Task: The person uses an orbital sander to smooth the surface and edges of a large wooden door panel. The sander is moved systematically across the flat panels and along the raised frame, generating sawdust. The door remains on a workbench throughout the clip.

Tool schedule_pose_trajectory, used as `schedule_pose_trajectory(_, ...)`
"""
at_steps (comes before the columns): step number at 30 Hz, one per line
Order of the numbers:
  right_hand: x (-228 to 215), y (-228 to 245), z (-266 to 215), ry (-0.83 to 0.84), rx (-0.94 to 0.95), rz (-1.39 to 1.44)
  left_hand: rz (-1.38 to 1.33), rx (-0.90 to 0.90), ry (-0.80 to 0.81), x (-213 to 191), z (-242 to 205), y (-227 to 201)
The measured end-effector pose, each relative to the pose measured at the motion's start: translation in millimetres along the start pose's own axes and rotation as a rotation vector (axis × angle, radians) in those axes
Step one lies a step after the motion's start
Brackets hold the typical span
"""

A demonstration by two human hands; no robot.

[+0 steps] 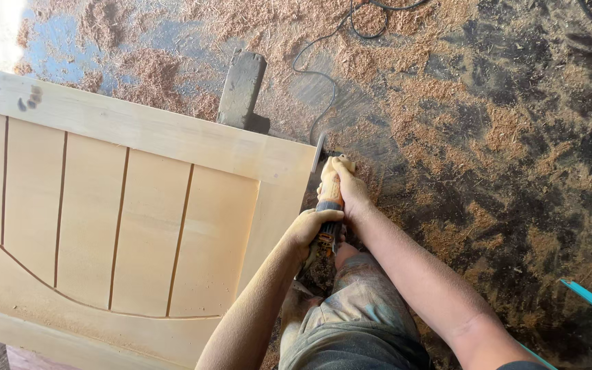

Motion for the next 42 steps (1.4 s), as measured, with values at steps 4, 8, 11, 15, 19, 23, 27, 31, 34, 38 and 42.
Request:
schedule_pose_trajectory(4, -8, -15, -1, -0.095, 0.029, -0.04, -0.022, -0.02, -0.01, -3, -11, 6)
schedule_pose_trajectory(8, -14, -83, -6, -0.046, 0.116, 0.054, -0.077, -0.062, 0.008, -10, -56, 37)
schedule_pose_trajectory(11, -17, -103, -6, -0.018, 0.171, 0.065, -0.089, -0.169, -0.103, -21, -67, 56)
schedule_pose_trajectory(15, -21, -87, -3, -0.04, 0.133, 0.0, 0.03, -0.095, -0.034, -22, -51, 48)
schedule_pose_trajectory(19, -18, -88, -5, -0.008, 0.142, 0.041, -0.061, -0.083, -0.054, -18, -55, 49)
schedule_pose_trajectory(23, -15, -85, -8, -0.019, 0.133, 0.038, -0.036, -0.078, -0.044, -17, -53, 45)
schedule_pose_trajectory(27, -6, -56, -10, -0.027, 0.115, 0.02, -0.04, -0.06, 0.005, -10, -33, 28)
schedule_pose_trajectory(31, -4, -42, -13, -0.087, 0.123, 0.033, -0.009, -0.084, -0.021, -6, -27, 20)
schedule_pose_trajectory(34, 0, -21, -10, -0.086, 0.111, 0.034, -0.042, -0.054, -0.023, 2, -17, 3)
schedule_pose_trajectory(38, 2, 13, -3, -0.092, 0.069, -0.011, -0.067, -0.043, 0.002, 15, 3, -19)
schedule_pose_trajectory(42, 7, 13, 3, -0.004, 0.034, -0.005, -0.034, 0.006, -0.065, 10, 1, -22)
Point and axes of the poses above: each hand's wrist, its own z-axis towards the middle knuckle, its own x-axis out of the palm, y = z × x, the point moved 8 cm from there along z, towards the middle knuckle, and after that the axes turned 15 degrees about x, right-handed, at the moved point
